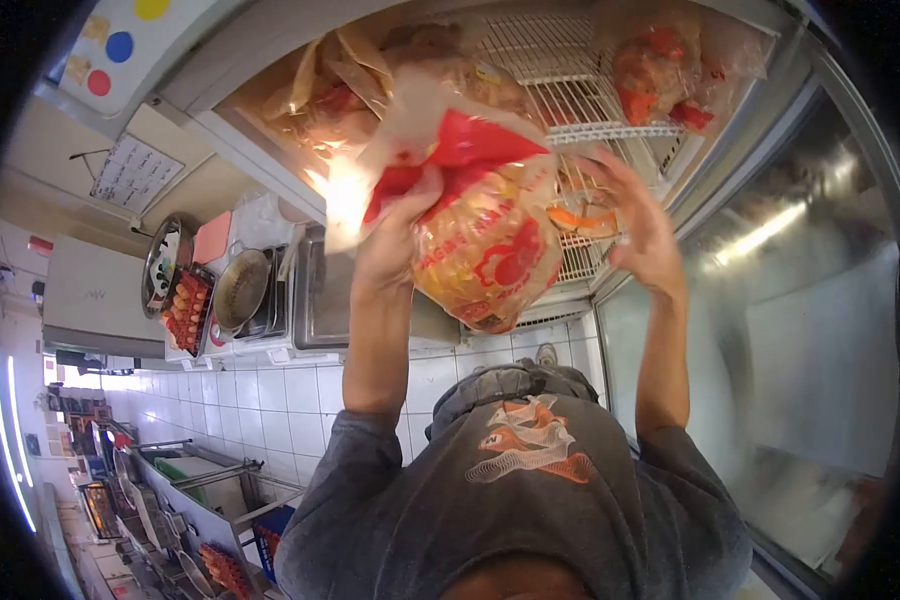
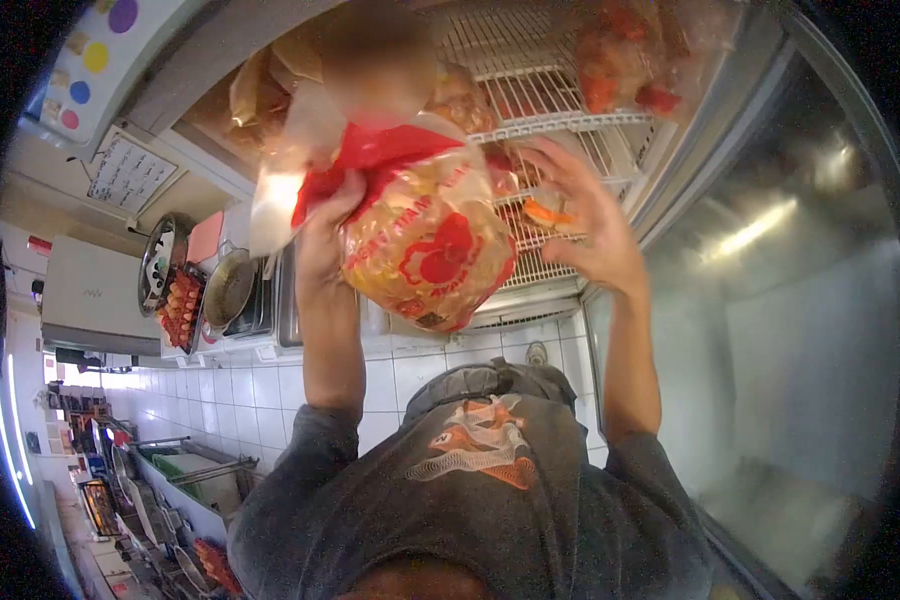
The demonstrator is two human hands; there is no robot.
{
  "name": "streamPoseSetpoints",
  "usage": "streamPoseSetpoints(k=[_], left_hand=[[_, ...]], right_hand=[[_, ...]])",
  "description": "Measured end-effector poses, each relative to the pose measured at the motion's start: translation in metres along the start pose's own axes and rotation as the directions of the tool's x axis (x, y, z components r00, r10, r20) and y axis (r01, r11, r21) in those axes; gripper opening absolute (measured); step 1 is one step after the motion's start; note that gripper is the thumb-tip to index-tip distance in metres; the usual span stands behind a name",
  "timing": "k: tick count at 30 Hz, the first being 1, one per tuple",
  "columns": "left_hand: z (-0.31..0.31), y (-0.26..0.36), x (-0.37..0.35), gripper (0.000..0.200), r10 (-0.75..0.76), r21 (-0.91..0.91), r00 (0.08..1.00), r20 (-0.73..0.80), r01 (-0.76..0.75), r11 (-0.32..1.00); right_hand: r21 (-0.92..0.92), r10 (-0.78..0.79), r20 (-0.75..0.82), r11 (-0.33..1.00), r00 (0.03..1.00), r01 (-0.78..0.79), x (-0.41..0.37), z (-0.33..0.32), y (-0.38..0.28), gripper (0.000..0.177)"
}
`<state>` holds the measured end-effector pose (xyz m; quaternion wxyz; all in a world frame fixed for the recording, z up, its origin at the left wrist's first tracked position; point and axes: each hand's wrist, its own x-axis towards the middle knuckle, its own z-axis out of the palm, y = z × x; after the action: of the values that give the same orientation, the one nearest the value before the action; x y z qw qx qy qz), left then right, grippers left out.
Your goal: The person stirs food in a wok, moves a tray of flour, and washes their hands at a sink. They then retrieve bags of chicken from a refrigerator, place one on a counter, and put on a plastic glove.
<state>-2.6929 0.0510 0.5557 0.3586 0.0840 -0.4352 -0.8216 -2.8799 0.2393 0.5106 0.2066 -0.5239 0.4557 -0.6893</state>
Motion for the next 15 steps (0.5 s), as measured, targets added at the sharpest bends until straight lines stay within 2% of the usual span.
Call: streamPoseSetpoints(k=[1, 3, 4, 5, 6, 8, 9, 10, 12, 13, 15], left_hand=[[0.000, -0.009, 0.010, 0.033, -0.009, 0.089, 1.000, -0.010, 0.009, 0.996], [0.018, -0.020, 0.018, 0.030, -0.196, 0.045, 0.981, 0.004, 0.196, 0.980], [0.029, -0.027, 0.020, 0.028, -0.290, 0.026, 0.957, 0.013, 0.290, 0.957], [0.037, -0.038, 0.025, 0.027, -0.222, 0.103, 0.974, 0.049, 0.216, 0.971], [0.042, -0.041, 0.028, 0.027, -0.280, 0.087, 0.956, 0.088, 0.272, 0.958], [0.045, -0.042, 0.027, 0.030, -0.389, 0.065, 0.910, 0.146, 0.384, 0.921], [0.052, -0.039, 0.021, 0.034, -0.449, 0.179, 0.890, 0.087, 0.429, 0.885], [0.050, -0.052, 0.015, 0.035, -0.402, 0.219, 0.913, 0.068, 0.380, 0.899], [0.030, -0.067, -0.001, 0.033, -0.468, 0.360, 0.884, 0.027, 0.428, 0.829], [0.009, -0.072, -0.011, 0.033, -0.467, 0.663, 0.884, 0.004, 0.347, 0.663], [0.003, -0.078, -0.030, 0.032, -0.253, 0.819, 0.967, 0.013, 0.135, 0.557]], right_hand=[[0.186, -0.057, 0.089, 0.982, 0.994, 0.040, 0.002, 0.008, 0.000, 0.090], [0.370, 0.134, 0.336, 0.892, 0.932, -0.261, -0.014, 0.001, 0.042, 0.091], [0.403, 0.220, 0.323, 0.848, 0.921, -0.344, -0.025, 0.003, 0.054, 0.087], [0.436, 0.300, 0.314, 0.797, 0.901, -0.418, -0.037, 0.008, 0.062, 0.084], [0.466, 0.374, 0.313, 0.740, 0.873, -0.484, -0.042, 0.012, 0.064, 0.081], [0.445, 0.423, 0.166, 0.774, 0.891, -0.451, -0.049, 0.023, 0.045, 0.068], [0.433, 0.438, 0.097, 0.790, 0.894, -0.434, -0.053, 0.026, 0.039, 0.062], [0.430, 0.448, 0.084, 0.790, 0.890, -0.438, -0.060, 0.026, 0.040, 0.057], [0.420, 0.463, 0.049, 0.794, 0.885, -0.439, -0.078, 0.020, 0.053, 0.048], [0.374, 0.476, 0.054, 0.806, 0.878, -0.459, -0.084, 0.015, 0.057, 0.050], [0.349, 0.493, 0.036, 0.809, 0.869, -0.473, -0.091, 0.013, 0.058, 0.060]])
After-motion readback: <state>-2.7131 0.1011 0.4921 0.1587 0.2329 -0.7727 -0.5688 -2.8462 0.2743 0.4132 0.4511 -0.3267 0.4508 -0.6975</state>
